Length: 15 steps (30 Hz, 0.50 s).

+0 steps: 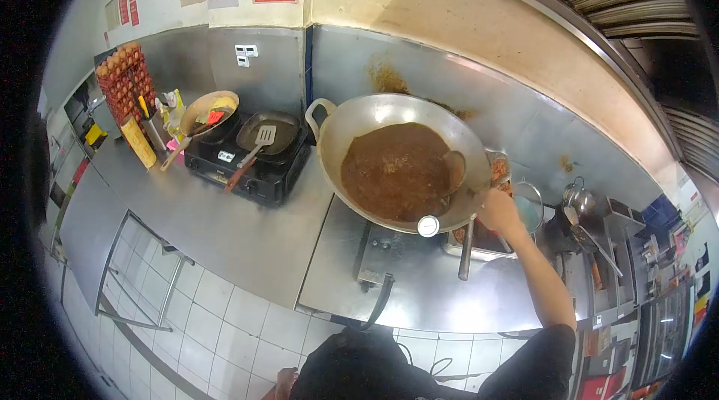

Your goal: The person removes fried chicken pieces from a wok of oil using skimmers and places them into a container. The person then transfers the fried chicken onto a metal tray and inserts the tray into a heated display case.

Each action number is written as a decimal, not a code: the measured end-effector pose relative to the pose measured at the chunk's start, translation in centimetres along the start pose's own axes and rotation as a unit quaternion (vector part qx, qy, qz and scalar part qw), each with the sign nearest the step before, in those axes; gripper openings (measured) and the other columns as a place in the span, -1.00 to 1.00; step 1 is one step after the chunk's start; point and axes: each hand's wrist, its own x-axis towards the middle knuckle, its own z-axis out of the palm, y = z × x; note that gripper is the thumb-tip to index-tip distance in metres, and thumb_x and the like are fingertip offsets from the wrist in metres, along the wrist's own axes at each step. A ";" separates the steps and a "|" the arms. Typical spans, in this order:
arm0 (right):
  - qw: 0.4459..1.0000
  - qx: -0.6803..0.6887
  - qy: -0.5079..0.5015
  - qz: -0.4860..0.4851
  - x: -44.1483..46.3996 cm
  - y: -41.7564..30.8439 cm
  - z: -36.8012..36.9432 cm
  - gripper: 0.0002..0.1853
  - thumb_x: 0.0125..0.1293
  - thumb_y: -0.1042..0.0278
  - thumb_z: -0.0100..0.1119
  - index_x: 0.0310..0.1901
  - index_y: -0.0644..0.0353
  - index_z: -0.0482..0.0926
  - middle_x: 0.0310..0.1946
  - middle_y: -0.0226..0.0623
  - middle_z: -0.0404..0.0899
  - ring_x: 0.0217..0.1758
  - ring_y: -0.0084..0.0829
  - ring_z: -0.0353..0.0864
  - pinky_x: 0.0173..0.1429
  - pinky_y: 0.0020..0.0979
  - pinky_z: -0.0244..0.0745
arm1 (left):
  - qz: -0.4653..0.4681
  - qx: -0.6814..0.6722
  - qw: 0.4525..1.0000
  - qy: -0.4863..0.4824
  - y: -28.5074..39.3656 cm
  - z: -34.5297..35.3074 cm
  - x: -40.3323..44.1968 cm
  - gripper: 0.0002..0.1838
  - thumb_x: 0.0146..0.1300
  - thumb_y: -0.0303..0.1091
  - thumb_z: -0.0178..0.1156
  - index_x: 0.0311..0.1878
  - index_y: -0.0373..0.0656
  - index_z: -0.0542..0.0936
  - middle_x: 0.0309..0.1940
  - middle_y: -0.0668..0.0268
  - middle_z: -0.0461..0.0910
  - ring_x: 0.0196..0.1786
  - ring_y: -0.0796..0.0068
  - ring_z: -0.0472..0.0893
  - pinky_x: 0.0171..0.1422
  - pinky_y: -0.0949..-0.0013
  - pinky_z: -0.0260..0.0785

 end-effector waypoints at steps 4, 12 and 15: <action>0.968 0.236 -0.082 -0.017 -0.3 -4.2 -0.7 -0.63 0.10 0.33 0.25 -0.09 0.36 0.70 -0.41 0.07 0.67 -0.27 -0.14 0.72 -0.12 -0.20 0.57 | -0.035 -0.051 0.998 0.009 0.7 -0.7 -0.6 -0.74 0.13 -0.12 0.27 -0.24 -0.08 0.64 -0.37 0.08 0.67 -0.20 -0.05 0.67 -0.14 -0.02 0.50; 0.852 0.486 -0.185 0.055 0.7 -6.9 2.4 -0.46 0.24 0.42 0.26 0.24 0.47 0.48 -0.40 -0.37 0.61 -0.39 -0.56 0.53 -0.30 -0.50 0.42 | -0.052 0.032 0.995 -0.075 -0.9 -0.3 -0.6 -0.72 0.14 -0.13 0.30 -0.16 -0.08 0.67 -0.29 0.06 0.69 -0.18 -0.04 0.68 -0.12 -0.01 0.51; 0.805 0.554 -0.197 0.076 0.3 -7.8 1.9 -0.42 0.26 0.46 0.24 0.30 0.51 0.41 -0.51 -0.53 0.46 -0.48 -0.69 0.37 -0.41 -0.59 0.25 | -0.043 0.053 0.997 -0.027 -0.8 -1.3 -0.9 -0.72 0.15 -0.15 0.30 -0.15 -0.09 0.67 -0.29 0.06 0.69 -0.20 -0.03 0.68 -0.13 0.01 0.52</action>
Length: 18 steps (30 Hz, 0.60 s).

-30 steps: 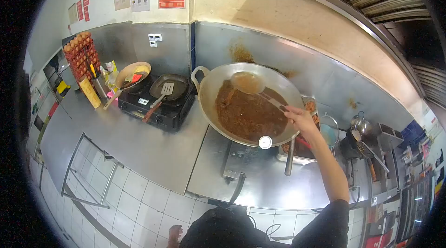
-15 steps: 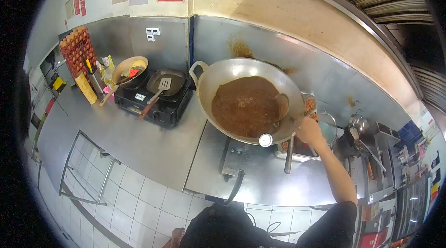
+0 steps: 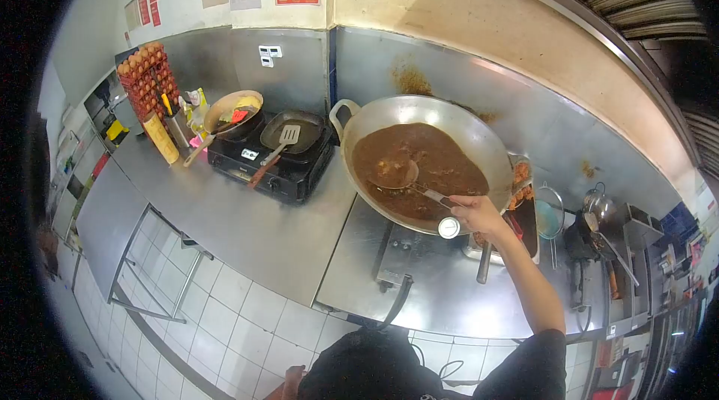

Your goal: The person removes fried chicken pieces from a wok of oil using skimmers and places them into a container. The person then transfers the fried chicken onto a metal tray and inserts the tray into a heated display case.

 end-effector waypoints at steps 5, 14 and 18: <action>0.998 0.061 -0.001 0.003 -0.1 -0.3 0.1 -0.41 0.28 0.47 0.25 0.32 0.47 0.39 -0.55 -0.58 0.39 -0.52 -0.74 0.28 -0.49 -0.64 0.10 | 0.006 -0.008 1.000 -0.012 0.2 -0.1 -0.4 -0.72 0.19 -0.20 0.31 -0.16 -0.21 0.66 -0.33 0.07 0.69 -0.27 0.08 0.70 -0.24 0.09 0.54; 0.992 -0.063 0.077 -0.076 1.7 1.1 -0.6 -0.48 0.21 0.47 0.27 0.24 0.37 0.52 -0.58 -0.42 0.53 -0.54 -0.59 0.46 -0.42 -0.52 0.34 | -0.252 -0.545 0.800 0.014 0.4 0.7 -0.3 -0.72 0.26 -0.23 0.25 -0.17 -0.30 0.62 -0.39 0.10 0.69 -0.28 0.17 0.72 -0.31 0.13 0.54; 0.909 -0.325 0.185 -0.185 0.5 -0.1 -0.4 -0.54 0.15 0.41 0.28 0.14 0.25 0.62 -0.50 -0.02 0.63 -0.40 -0.24 0.69 -0.22 -0.29 0.54 | -0.012 -0.009 0.999 -0.049 0.0 0.8 -0.3 -0.72 0.17 -0.13 0.26 -0.14 -0.08 0.65 -0.31 0.08 0.70 -0.20 0.00 0.70 -0.15 0.01 0.54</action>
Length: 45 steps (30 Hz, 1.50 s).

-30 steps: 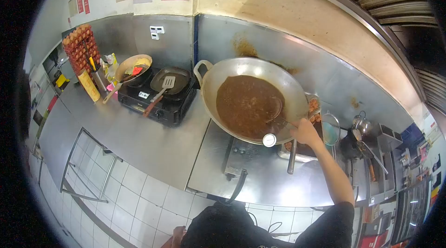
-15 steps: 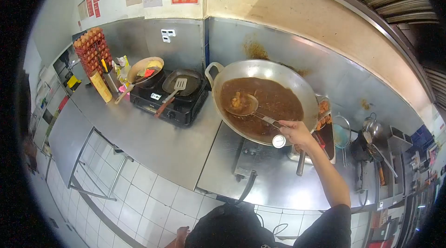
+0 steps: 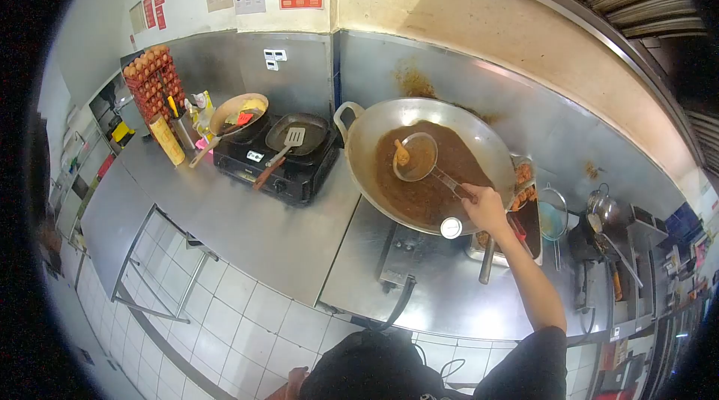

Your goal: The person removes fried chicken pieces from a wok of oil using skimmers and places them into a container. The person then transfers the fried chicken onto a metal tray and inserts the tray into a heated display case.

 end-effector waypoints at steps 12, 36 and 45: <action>0.916 0.339 0.038 0.210 -1.1 6.1 -5.2 -0.57 0.28 0.47 0.22 0.17 0.47 0.55 -0.49 -0.50 0.48 -0.55 -0.64 0.34 -0.44 -0.57 0.28 | -0.277 -0.590 0.758 0.018 4.1 -2.0 -1.6 -0.71 0.29 -0.18 0.18 -0.41 -0.22 0.58 -0.51 0.17 0.63 -0.53 0.30 0.60 -0.48 0.21 0.38; 0.955 -0.139 0.215 0.150 -27.1 18.4 -15.3 -0.47 0.21 0.51 0.13 0.28 0.17 0.51 -0.62 0.01 0.58 -0.61 -0.05 0.58 -0.39 -0.11 0.49 | -0.236 -0.498 0.832 -0.068 14.2 0.6 -2.6 -0.67 0.23 -0.21 0.29 -0.08 -0.27 0.60 -0.38 0.23 0.66 -0.40 0.45 0.63 -0.44 0.36 0.42; 0.952 -0.256 0.007 0.170 -30.2 22.1 -8.7 -0.42 0.26 0.52 -0.05 0.35 -0.01 0.43 -0.45 0.03 0.67 -0.39 0.09 0.68 -0.24 0.04 0.58 | 0.113 -0.216 0.970 0.015 13.6 5.3 -8.0 -0.70 0.22 -0.26 0.20 -0.09 -0.28 0.63 -0.26 0.08 0.66 -0.16 0.16 0.64 -0.13 0.20 0.51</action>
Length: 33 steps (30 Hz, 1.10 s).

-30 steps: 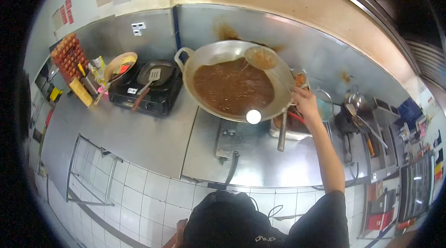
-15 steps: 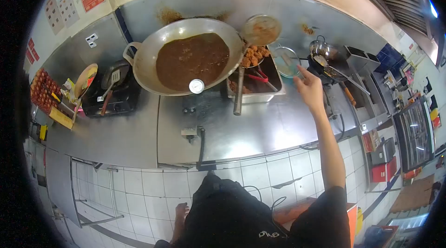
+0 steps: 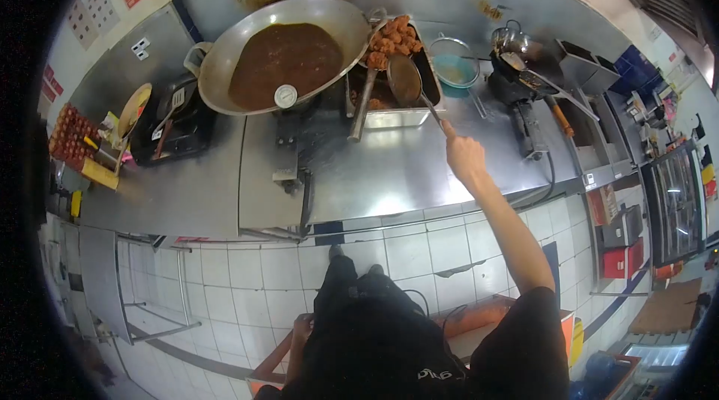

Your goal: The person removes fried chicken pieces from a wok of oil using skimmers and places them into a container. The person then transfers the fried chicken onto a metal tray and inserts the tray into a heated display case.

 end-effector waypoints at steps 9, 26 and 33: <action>0.993 -0.097 -0.006 -0.064 2.8 -0.5 4.0 -0.65 0.31 0.45 -0.03 0.06 0.01 0.64 -0.37 -0.09 0.72 -0.29 -0.10 0.76 -0.25 -0.12 0.63 | -0.175 -0.214 0.956 0.100 14.1 -8.6 2.4 -0.74 0.32 -0.27 0.18 -0.03 -0.20 0.62 -0.17 0.31 0.66 -0.10 0.45 0.63 -0.14 0.39 0.44; 0.991 -0.077 -0.106 0.010 -0.5 -8.9 -1.5 -0.43 0.22 0.23 0.26 0.29 0.04 0.43 -0.12 -0.28 0.69 -0.08 -0.28 0.70 -0.15 -0.21 0.45 | 0.106 -0.089 0.977 -0.160 37.2 -11.6 11.2 -0.63 0.34 -0.29 0.27 0.17 -0.17 0.53 0.00 0.23 0.62 0.08 0.42 0.58 0.16 0.35 0.41; 0.910 0.142 -0.162 -0.355 -7.0 -20.0 -11.7 -0.81 0.20 0.13 0.27 -0.33 0.05 0.73 -0.38 -0.41 0.70 -0.39 -0.37 0.63 -0.37 -0.22 0.43 | 0.111 0.002 0.952 -0.287 35.1 -6.3 13.6 -0.66 0.37 -0.35 0.20 0.16 -0.26 0.53 0.02 0.20 0.63 0.11 0.37 0.59 0.20 0.30 0.43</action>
